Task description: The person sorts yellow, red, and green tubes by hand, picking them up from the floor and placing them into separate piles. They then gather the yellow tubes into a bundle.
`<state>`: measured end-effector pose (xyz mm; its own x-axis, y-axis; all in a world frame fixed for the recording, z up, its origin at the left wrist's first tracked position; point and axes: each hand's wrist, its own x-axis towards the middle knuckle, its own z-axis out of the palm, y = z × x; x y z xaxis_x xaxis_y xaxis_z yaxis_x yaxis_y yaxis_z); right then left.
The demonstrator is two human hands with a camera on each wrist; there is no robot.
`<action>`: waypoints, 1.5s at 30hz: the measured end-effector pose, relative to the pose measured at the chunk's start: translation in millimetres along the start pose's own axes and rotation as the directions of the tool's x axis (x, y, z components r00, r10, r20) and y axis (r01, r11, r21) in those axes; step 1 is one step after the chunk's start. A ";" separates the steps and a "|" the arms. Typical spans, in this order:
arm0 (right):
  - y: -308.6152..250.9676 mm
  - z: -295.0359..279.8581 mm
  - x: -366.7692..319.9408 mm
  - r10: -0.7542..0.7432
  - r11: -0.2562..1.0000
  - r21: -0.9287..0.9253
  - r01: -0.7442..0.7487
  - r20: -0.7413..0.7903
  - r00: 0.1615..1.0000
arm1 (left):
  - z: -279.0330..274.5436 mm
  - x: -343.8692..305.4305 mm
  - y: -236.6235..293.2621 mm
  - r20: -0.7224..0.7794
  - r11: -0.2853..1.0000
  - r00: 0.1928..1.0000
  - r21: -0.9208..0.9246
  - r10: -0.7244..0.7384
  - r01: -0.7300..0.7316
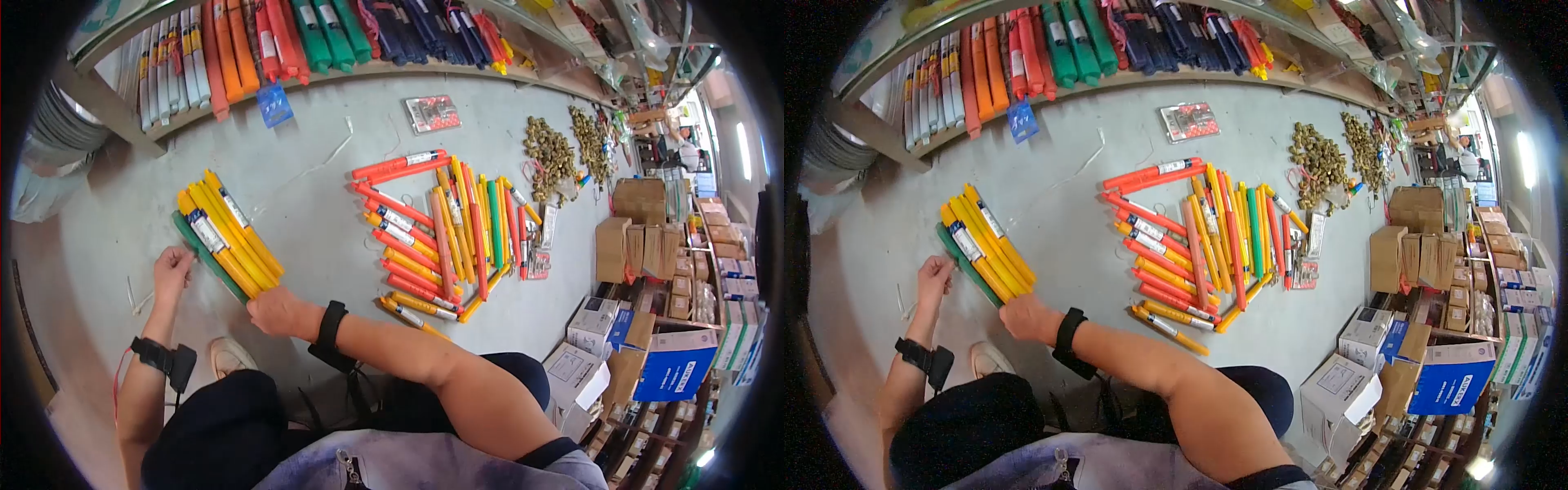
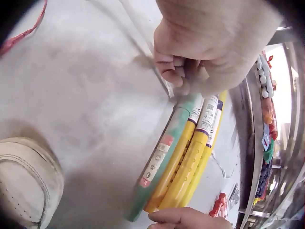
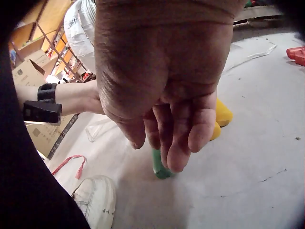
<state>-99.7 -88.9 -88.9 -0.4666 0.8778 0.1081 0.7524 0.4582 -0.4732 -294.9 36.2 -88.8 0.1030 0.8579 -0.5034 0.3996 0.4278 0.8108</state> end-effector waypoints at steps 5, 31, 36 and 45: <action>2.8 -16.1 5.7 0.063 0.998 0.020 -0.065 0.090 0.994 | -6.5 -3.9 10.0 0.042 0.998 0.998 -0.055 0.044 -0.042; 7.8 -25.8 -1.1 0.095 0.993 0.050 -0.103 0.137 0.986 | 12.4 -22.0 30.0 0.136 0.986 0.990 -0.167 0.045 -0.022; 7.8 -22.2 -1.6 0.106 0.984 0.124 -0.130 0.190 0.976 | 13.0 -22.8 25.5 0.125 0.987 0.992 -0.162 0.018 0.003; 5.3 -32.3 0.0 0.083 0.975 0.183 -0.126 0.225 0.971 | 18.0 -26.6 28.4 0.153 0.988 0.988 -0.157 0.018 0.006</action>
<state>-80.7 -82.0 -63.2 -0.4949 0.8589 -0.1316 0.7076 0.3105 -0.6347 -269.9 20.5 -57.7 0.2484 0.8119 -0.5282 0.2518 0.4725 0.8446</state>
